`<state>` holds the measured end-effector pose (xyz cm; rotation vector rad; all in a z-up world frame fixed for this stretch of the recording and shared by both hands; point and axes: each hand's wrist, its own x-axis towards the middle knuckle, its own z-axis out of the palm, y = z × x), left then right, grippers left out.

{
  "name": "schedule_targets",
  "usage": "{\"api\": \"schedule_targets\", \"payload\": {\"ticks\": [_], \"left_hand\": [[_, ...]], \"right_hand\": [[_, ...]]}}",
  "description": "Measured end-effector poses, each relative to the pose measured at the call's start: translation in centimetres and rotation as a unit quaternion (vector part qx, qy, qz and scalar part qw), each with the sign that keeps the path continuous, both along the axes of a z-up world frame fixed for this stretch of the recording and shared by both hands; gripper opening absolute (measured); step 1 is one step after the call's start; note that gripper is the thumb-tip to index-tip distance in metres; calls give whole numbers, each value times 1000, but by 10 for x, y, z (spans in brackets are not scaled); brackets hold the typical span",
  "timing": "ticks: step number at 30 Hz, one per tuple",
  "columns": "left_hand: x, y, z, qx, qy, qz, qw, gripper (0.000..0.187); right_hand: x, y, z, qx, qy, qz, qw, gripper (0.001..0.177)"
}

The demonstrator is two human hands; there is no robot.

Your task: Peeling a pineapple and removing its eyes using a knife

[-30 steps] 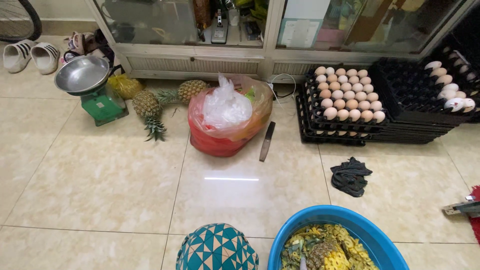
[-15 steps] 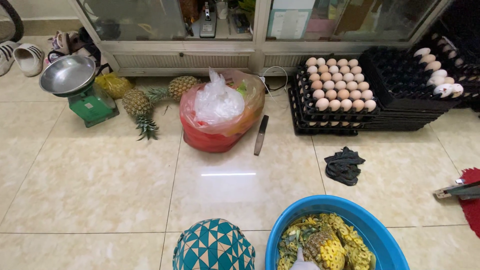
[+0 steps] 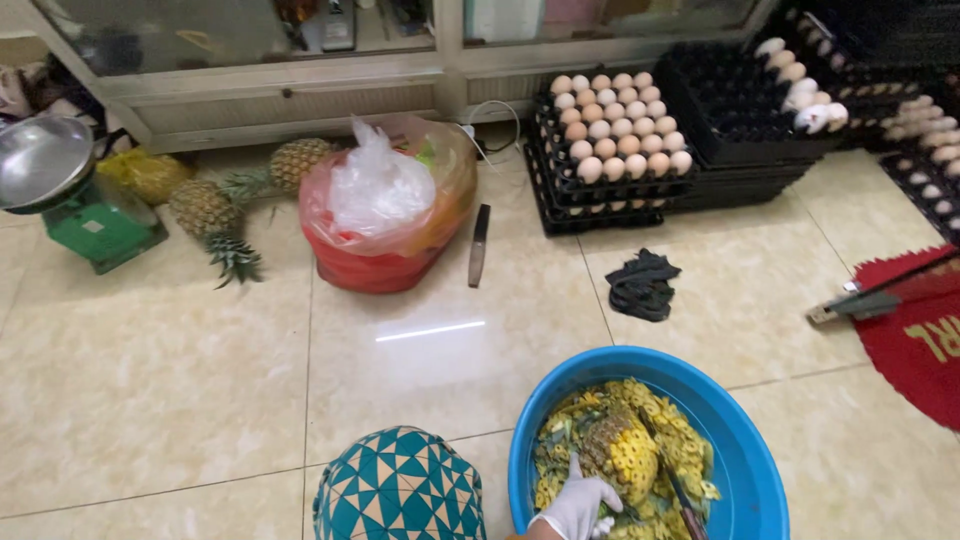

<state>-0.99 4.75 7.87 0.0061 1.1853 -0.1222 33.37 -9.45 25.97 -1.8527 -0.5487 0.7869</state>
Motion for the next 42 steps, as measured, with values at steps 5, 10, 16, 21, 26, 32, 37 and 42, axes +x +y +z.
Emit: {"api": "schedule_targets", "payload": {"ticks": [5,10,16,21,26,32,37,42], "left_hand": [[0,-9,-1,94,10,9,995,130],[0,-18,10,129,49,-13,990,128],[-9,-21,47,142,39,-5,989,124],[-9,-30,27,120,30,13,992,121],[-8,-45,-10,238,31,35,970,129],[-10,-43,-4,243,29,19,969,123],[-8,-41,-5,241,40,1,970,124],[-12,-38,10,235,43,-8,971,119]], "right_hand": [[-31,-22,-31,2,5,-38,999,73],[-126,6,-43,-257,-108,92,956,94],[-163,20,-42,-436,-193,219,851,97],[-157,15,-80,-456,-162,238,842,93],[-142,1,-129,-461,-184,255,830,76],[-101,-47,-123,-297,34,83,951,27],[-76,-82,-58,-312,122,41,941,26],[-49,-104,-66,-358,110,60,925,34]]}}
